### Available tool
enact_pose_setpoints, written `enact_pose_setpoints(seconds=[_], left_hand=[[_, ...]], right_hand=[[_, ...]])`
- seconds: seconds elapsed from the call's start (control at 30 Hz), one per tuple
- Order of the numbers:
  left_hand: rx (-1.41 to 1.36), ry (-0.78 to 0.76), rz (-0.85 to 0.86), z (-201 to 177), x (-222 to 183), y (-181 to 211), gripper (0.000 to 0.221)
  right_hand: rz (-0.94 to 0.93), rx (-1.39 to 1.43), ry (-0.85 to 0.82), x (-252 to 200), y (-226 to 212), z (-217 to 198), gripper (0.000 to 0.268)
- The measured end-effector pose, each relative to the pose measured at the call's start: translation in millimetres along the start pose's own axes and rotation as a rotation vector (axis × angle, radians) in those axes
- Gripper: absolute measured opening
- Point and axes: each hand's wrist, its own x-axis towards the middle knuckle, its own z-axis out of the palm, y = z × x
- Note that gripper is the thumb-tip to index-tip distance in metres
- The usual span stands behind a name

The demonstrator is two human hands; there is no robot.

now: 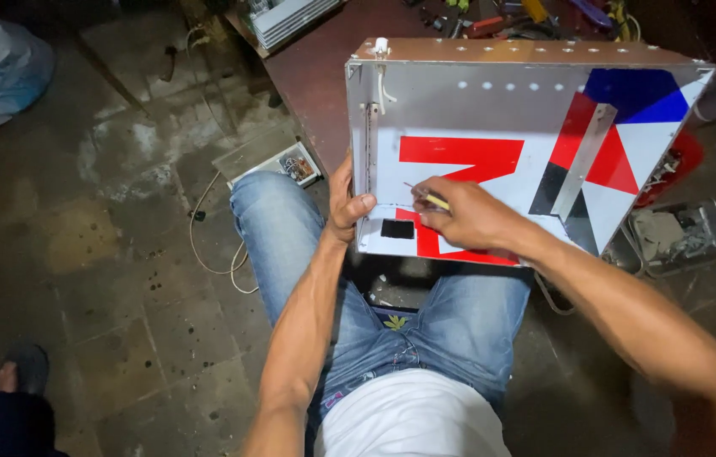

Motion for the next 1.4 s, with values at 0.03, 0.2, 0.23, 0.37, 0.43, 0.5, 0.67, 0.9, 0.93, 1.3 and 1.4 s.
enact_pose_setpoints(seconds=[0.03, 0.2, 0.23, 0.37, 0.43, 0.5, 0.67, 0.9, 0.93, 1.3, 1.4], left_hand=[[0.002, -0.001, 0.004, 2, 1, 5, 0.081], [0.022, 0.030, -0.025, -2, -1, 5, 0.079], [0.021, 0.035, -0.025, -4, -1, 3, 0.079], [0.045, 0.014, -0.008, -16, 1, -11, 0.081], [0.063, 0.003, -0.004, -17, 2, -13, 0.082], [0.036, 0.006, -0.023, -12, 1, -6, 0.082], [0.016, 0.005, -0.027, -2, -2, 5, 0.080], [0.070, 0.002, -0.018, -8, -2, 4, 0.083], [0.070, 0.003, -0.024, -4, -2, 12, 0.083], [0.112, 0.153, -0.164, 32, -2, 34, 0.069], [0.179, 0.217, -0.211, 39, 1, 43, 0.066]], right_hand=[[-0.004, -0.002, 0.002, 2, 2, 4, 0.040], [0.014, -0.189, 0.052, 2, 9, 23, 0.037], [0.014, -0.191, 0.047, 0, 10, 25, 0.037], [-0.002, -0.177, 0.046, -9, 3, 23, 0.035], [0.015, -0.131, 0.059, -13, -2, 17, 0.034], [0.013, 0.417, 0.076, -15, -1, 14, 0.031], [0.119, 0.226, 0.061, -24, -20, -10, 0.040], [0.110, 0.313, -0.124, -109, -19, -16, 0.036], [0.114, 0.317, -0.127, -117, -16, -1, 0.036], [-0.137, 0.355, 0.876, -62, 35, 163, 0.017], [-0.365, 0.066, 1.037, -25, 66, 191, 0.021]])
